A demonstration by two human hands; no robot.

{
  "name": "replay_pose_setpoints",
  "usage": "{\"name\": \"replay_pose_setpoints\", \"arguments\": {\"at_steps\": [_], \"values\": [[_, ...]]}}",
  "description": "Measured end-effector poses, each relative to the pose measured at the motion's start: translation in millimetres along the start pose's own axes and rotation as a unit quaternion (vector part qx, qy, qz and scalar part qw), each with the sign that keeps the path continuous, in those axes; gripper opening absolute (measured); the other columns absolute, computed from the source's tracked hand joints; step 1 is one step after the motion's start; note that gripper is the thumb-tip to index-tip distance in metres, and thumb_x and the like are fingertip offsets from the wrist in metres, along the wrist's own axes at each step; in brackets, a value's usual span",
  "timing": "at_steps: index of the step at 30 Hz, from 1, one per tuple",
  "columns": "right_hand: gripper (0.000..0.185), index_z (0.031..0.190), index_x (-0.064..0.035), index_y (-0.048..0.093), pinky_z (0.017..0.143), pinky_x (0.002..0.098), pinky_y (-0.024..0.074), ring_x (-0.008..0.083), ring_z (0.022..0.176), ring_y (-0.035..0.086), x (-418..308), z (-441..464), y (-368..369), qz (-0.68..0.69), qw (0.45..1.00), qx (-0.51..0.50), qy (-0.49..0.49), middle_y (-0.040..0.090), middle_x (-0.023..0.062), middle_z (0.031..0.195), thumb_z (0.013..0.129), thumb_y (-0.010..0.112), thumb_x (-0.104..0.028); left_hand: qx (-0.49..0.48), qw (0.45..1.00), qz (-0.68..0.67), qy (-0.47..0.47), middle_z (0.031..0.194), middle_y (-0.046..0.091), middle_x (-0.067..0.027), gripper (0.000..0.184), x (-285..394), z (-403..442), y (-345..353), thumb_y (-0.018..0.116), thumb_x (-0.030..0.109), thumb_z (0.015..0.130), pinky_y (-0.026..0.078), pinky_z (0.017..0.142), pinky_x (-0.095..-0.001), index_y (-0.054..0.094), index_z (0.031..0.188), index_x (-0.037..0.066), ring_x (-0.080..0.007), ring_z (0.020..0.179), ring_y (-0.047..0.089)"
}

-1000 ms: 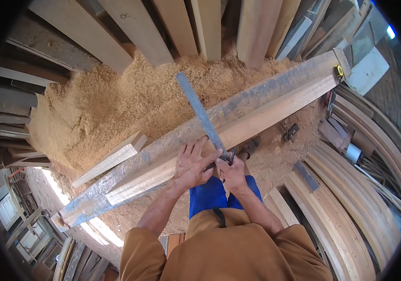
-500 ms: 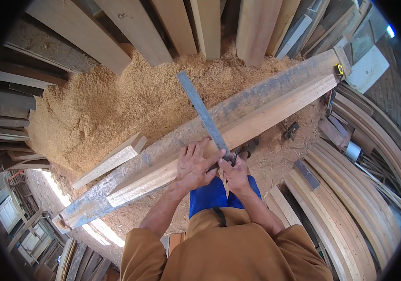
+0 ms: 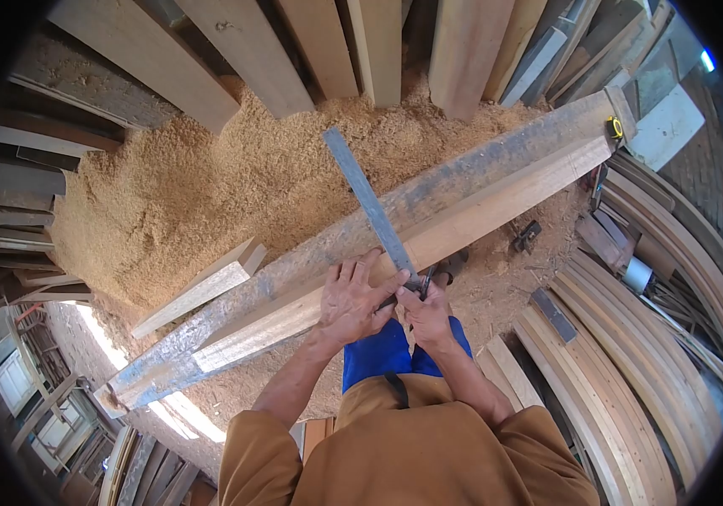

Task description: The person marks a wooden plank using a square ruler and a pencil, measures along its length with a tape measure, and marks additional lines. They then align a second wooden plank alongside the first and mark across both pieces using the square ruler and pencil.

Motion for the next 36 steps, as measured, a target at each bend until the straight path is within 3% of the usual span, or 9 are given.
{"name": "replay_pose_setpoints", "arguments": {"at_steps": [5,7,10,11,14,17,20,32,36], "values": [[0.016,0.111,-0.0035,0.07,0.069,0.0254,0.0485,0.0073,0.074,0.058,-11,1,-19,-0.174,0.979,0.026,-0.104,0.064,-0.0022,0.087,0.106,0.071,-0.018,-0.004,1.0,0.012,0.007,0.158,0.048,-0.0178,0.079,2,1,-3,0.084,0.035,0.077,0.042,0.106,-0.0544,0.061,0.152,0.041,-0.0388,0.134,0.051],[0.03,0.119,0.0014,0.072,0.071,0.0317,0.0493,0.0122,0.077,0.058,-24,-4,-38,-0.272,0.939,0.065,-0.203,0.06,-0.0004,0.082,0.108,0.067,-0.026,-0.006,1.0,0.011,0.008,0.158,0.047,-0.0183,0.079,1,1,-1,0.085,0.036,0.078,0.042,0.107,-0.0544,0.061,0.153,0.041,-0.039,0.135,0.051],[0.039,0.124,0.0028,0.073,0.077,0.0374,0.0521,0.0206,0.083,0.064,-61,-21,-47,-0.399,0.844,0.117,-0.339,0.067,0.0089,0.091,0.111,0.061,-0.031,-0.007,1.0,0.014,0.009,0.158,0.047,-0.019,0.078,1,-1,0,0.085,0.038,0.079,0.041,0.107,-0.0543,0.061,0.153,0.04,-0.0394,0.136,0.049],[0.041,0.124,0.0029,0.075,0.081,0.0376,0.0524,0.0251,0.09,0.067,-76,-29,-42,-0.372,0.862,0.103,-0.328,0.072,0.0167,0.102,0.111,0.061,-0.033,-0.005,1.0,0.016,0.01,0.158,0.047,-0.0192,0.077,1,-1,1,0.085,0.038,0.08,0.041,0.107,-0.0543,0.061,0.153,0.04,-0.0395,0.137,0.049],[0.035,0.121,0.0031,0.075,0.082,0.038,0.0529,0.0281,0.091,0.069,-88,-30,-38,-0.318,0.867,0.071,-0.377,0.074,0.02,0.109,0.109,0.064,-0.028,-0.006,1.0,0.015,0.005,0.156,0.048,-0.0195,0.076,1,-1,3,0.084,0.038,0.08,0.041,0.108,-0.0541,0.062,0.152,0.039,-0.0397,0.138,0.047],[0.029,0.123,0.0021,0.074,0.084,0.0406,0.0535,0.0329,0.089,0.069,-109,-28,-22,-0.412,0.835,-0.036,-0.364,0.075,0.0198,0.107,0.103,0.07,-0.019,-0.004,1.0,0.006,0.001,0.154,0.05,-0.0196,0.076,1,1,2,0.085,0.037,0.079,0.041,0.107,-0.0546,0.062,0.152,0.039,-0.04,0.135,0.05],[0.023,0.118,0.002,0.075,0.08,0.0396,0.0556,0.0332,0.092,0.071,-112,-18,-5,-0.444,0.799,-0.033,-0.405,0.076,0.018,0.101,0.1,0.071,-0.011,0.026,1.0,-0.006,0.01,0.151,0.051,-0.0197,0.075,1,2,4,0.085,0.035,0.077,0.042,0.106,-0.0549,0.064,0.15,0.039,-0.0405,0.13,0.052],[0.014,0.106,-0.001,0.073,0.072,0.0446,0.0476,0.0348,0.078,0.061,-123,-27,-14,-0.517,0.755,-0.108,-0.389,0.071,0.0162,0.089,0.093,0.068,-0.004,0.026,0.999,-0.028,0.001,0.151,0.051,-0.021,0.073,1,3,5,0.082,0.029,0.073,0.042,0.104,-0.0551,0.069,0.144,0.035,-0.0418,0.127,0.052],[0.018,0.11,-0.0027,0.073,0.076,0.0461,0.0502,0.0357,0.081,0.062,-124,-26,-24,-0.509,0.766,-0.116,-0.375,0.07,0.0161,0.091,0.092,0.071,-0.005,0.014,1.0,-0.026,-0.001,0.151,0.051,-0.0213,0.073,2,3,1,0.082,0.03,0.074,0.041,0.104,-0.0551,0.068,0.145,0.035,-0.042,0.127,0.051]]}}
Point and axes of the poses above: each hand's wrist, its own z-axis towards the middle knuckle, its own y-axis out of the palm, x = y × z, the point moved 1 cm from there along z, towards the middle knuckle
